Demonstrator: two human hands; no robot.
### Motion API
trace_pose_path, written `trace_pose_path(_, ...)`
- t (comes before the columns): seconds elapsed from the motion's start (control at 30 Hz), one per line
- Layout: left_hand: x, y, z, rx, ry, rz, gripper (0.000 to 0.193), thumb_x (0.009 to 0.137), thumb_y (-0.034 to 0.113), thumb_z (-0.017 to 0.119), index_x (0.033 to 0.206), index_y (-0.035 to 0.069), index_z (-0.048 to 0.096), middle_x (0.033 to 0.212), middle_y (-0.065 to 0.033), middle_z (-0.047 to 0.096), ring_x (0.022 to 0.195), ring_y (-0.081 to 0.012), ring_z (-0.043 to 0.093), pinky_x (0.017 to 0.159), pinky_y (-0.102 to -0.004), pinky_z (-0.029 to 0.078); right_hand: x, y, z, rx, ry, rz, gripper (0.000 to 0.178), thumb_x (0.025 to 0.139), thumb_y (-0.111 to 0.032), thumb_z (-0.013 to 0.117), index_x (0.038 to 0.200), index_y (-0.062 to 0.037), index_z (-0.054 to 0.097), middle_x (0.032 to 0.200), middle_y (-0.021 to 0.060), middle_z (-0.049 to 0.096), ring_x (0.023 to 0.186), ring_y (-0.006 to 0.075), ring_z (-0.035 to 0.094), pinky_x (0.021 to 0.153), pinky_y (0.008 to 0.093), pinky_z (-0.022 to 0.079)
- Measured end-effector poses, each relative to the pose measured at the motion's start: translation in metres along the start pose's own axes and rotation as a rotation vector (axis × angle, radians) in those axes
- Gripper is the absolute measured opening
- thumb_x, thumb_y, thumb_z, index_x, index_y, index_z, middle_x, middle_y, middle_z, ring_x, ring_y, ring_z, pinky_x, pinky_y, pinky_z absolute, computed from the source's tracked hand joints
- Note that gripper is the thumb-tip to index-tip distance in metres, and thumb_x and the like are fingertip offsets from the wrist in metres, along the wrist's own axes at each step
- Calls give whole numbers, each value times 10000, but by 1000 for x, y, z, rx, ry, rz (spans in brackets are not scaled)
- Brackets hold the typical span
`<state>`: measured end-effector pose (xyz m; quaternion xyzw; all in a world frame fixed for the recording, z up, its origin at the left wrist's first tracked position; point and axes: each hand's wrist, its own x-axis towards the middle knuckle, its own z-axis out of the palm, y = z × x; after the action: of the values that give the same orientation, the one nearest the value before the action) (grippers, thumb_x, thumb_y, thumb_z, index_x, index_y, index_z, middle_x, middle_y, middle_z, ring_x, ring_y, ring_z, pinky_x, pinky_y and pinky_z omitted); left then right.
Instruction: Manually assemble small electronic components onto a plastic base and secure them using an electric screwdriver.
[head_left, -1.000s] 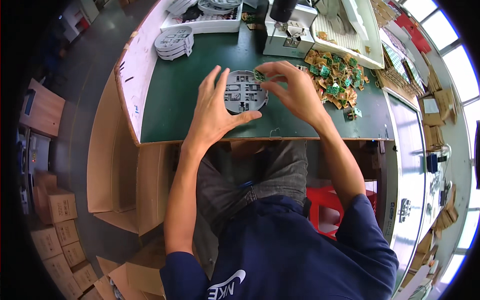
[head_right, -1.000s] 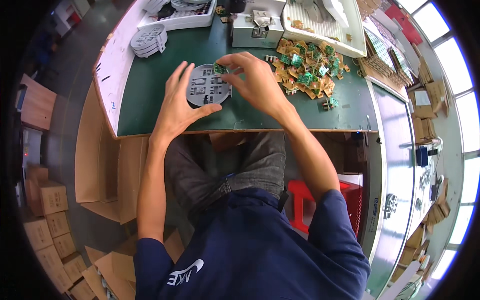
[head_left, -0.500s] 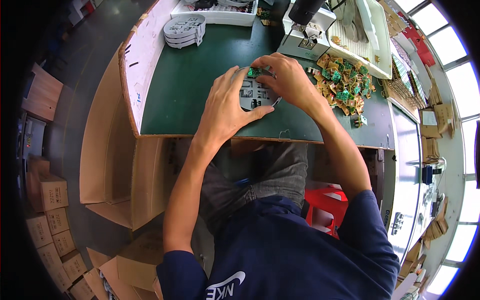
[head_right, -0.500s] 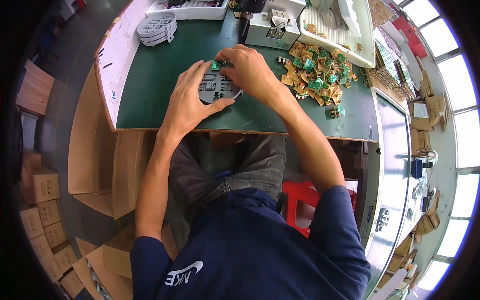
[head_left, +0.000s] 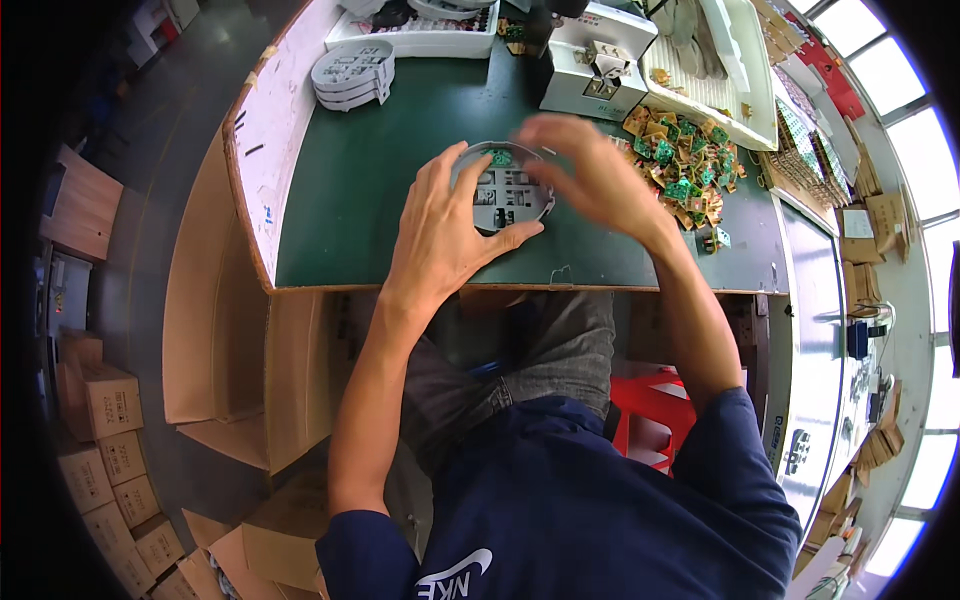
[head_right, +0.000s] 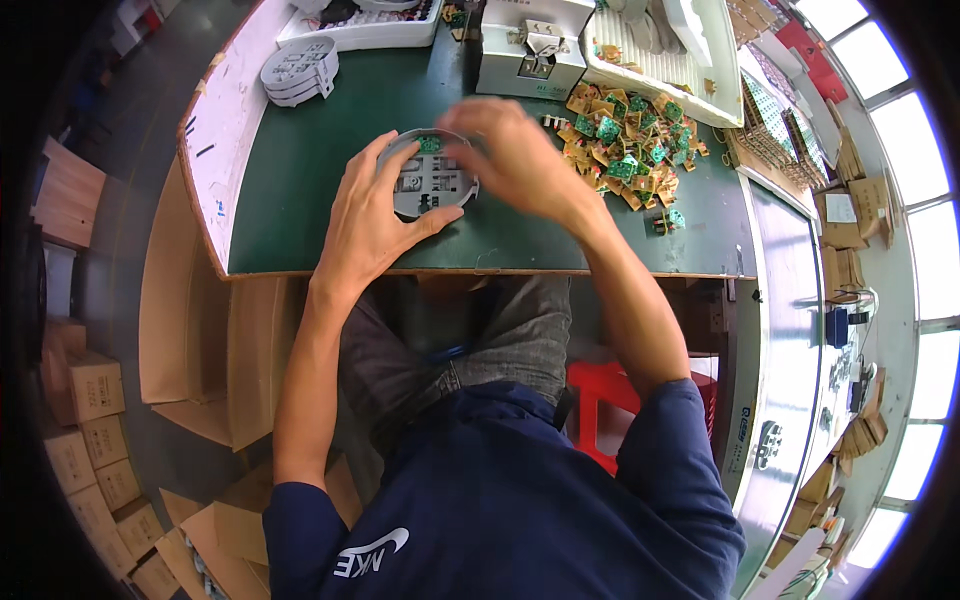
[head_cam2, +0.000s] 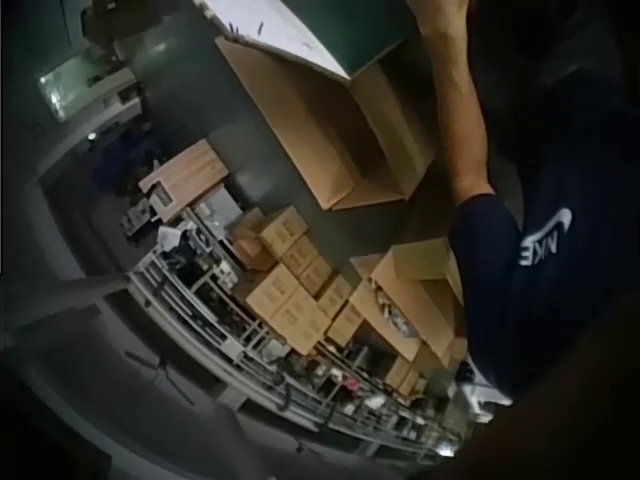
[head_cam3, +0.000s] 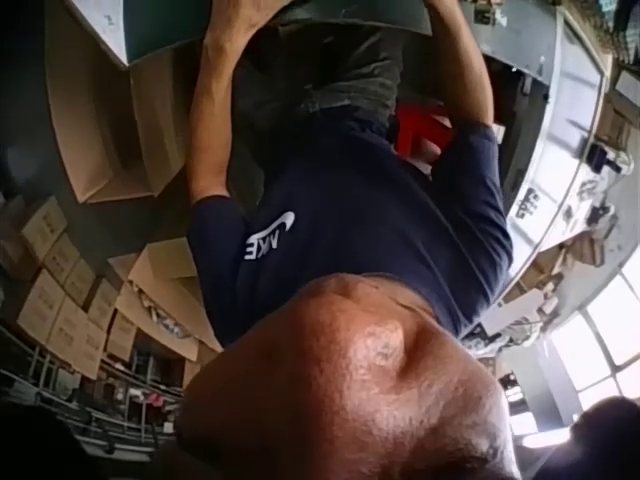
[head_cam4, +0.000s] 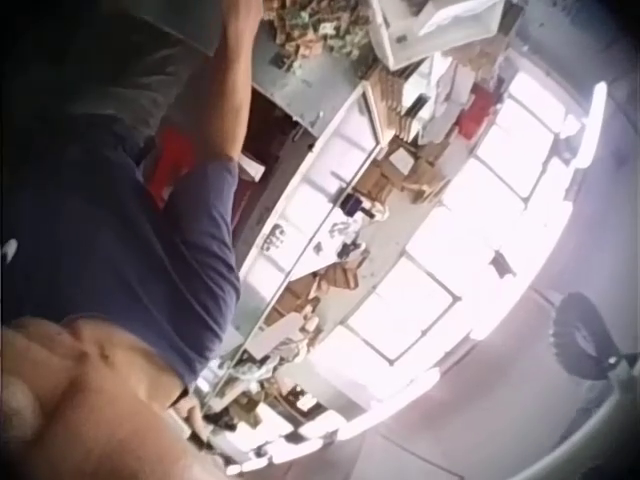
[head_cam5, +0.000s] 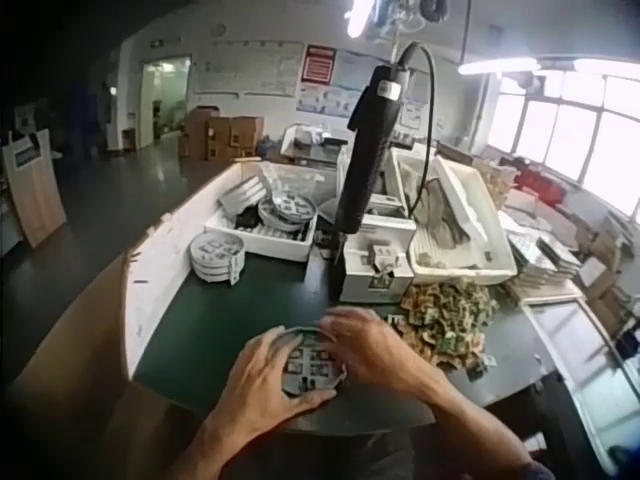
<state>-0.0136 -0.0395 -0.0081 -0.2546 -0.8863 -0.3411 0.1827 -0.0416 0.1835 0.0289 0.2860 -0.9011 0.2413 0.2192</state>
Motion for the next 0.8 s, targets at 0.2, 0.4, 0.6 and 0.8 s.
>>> trace_pose_path(0.2,6,4,3,21,-12,40,834,776,572,808,1329,-15,594,1431,-235,497,1310,-404,487,1094,-490,421,109,9,-57,677,783,76,407,975,-368,694,1104,9,610,887,62,669,786,125,639,705,279,515)
trace_pose_path(0.4,4,7,-1,-5,-49,-18,817,775,529,824,1349,0,581,1454,-220,486,1317,-399,487,1097,-477,423,147,4,-97,781,319,138,453,992,-360,676,1192,39,599,1042,99,673,894,136,646,782,283,526)
trace_pose_path(0.6,6,7,-3,-10,-65,-35,813,782,518,821,1362,3,575,1467,-214,478,1321,-392,488,1098,-466,426,126,5,-103,1020,632,202,332,978,-287,689,1097,14,611,888,73,667,711,119,623,606,272,505)
trace_pose_path(0.8,9,7,-2,-25,-100,-33,838,777,540,821,1359,-3,559,1459,-220,472,1309,-400,487,1090,-490,426,127,48,-91,621,762,191,231,945,-216,681,950,-15,568,660,16,586,523,102,539,482,279,438)
